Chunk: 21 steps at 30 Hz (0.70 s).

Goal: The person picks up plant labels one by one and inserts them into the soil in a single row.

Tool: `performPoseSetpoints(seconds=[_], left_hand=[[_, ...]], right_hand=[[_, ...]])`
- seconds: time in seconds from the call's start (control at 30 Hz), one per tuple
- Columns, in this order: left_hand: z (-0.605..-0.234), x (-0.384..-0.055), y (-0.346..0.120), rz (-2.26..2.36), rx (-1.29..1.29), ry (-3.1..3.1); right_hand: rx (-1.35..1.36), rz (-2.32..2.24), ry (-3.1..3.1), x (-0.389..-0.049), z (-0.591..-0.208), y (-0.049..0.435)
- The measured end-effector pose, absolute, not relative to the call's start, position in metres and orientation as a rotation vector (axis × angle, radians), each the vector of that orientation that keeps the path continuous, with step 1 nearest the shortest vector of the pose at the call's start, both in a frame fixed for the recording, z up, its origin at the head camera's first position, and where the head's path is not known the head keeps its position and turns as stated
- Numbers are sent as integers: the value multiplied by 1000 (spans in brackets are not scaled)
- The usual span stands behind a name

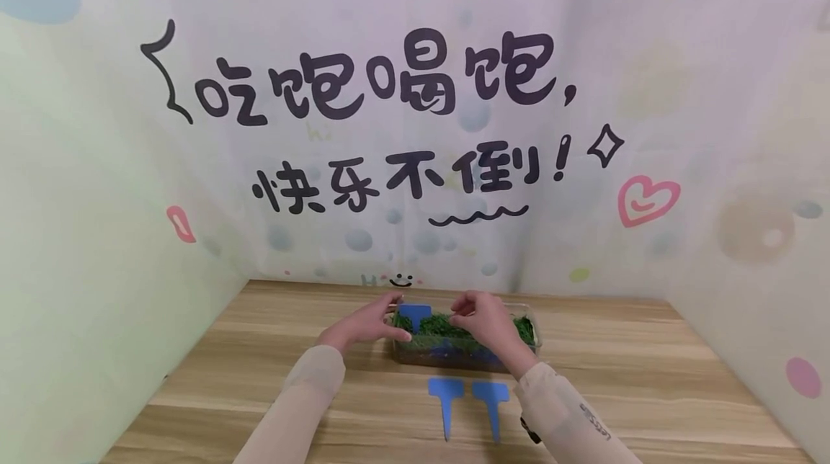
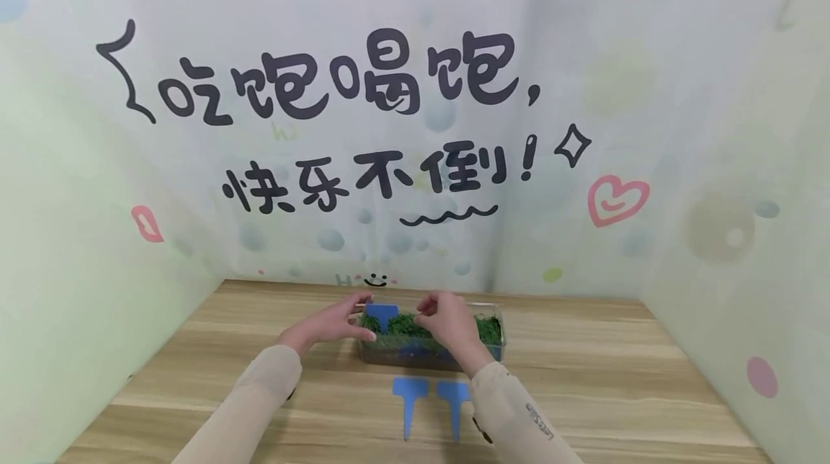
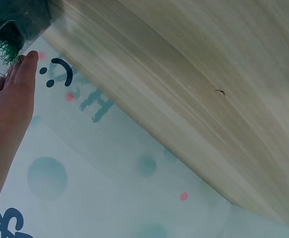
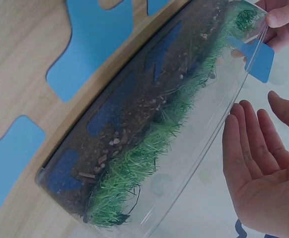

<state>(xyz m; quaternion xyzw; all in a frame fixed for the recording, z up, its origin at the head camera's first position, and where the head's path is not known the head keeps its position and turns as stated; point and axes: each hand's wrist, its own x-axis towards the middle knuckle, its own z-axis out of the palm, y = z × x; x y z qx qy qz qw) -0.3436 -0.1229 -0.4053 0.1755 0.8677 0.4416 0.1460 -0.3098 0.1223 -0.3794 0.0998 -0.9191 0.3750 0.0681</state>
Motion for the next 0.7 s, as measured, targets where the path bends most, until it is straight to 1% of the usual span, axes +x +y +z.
performPoseSetpoints(seconds=[0.7], left_hand=[[-405,-344,-122,1237,519,2505]], right_hand=[[269,1141,-2769,-302,-374,130]])
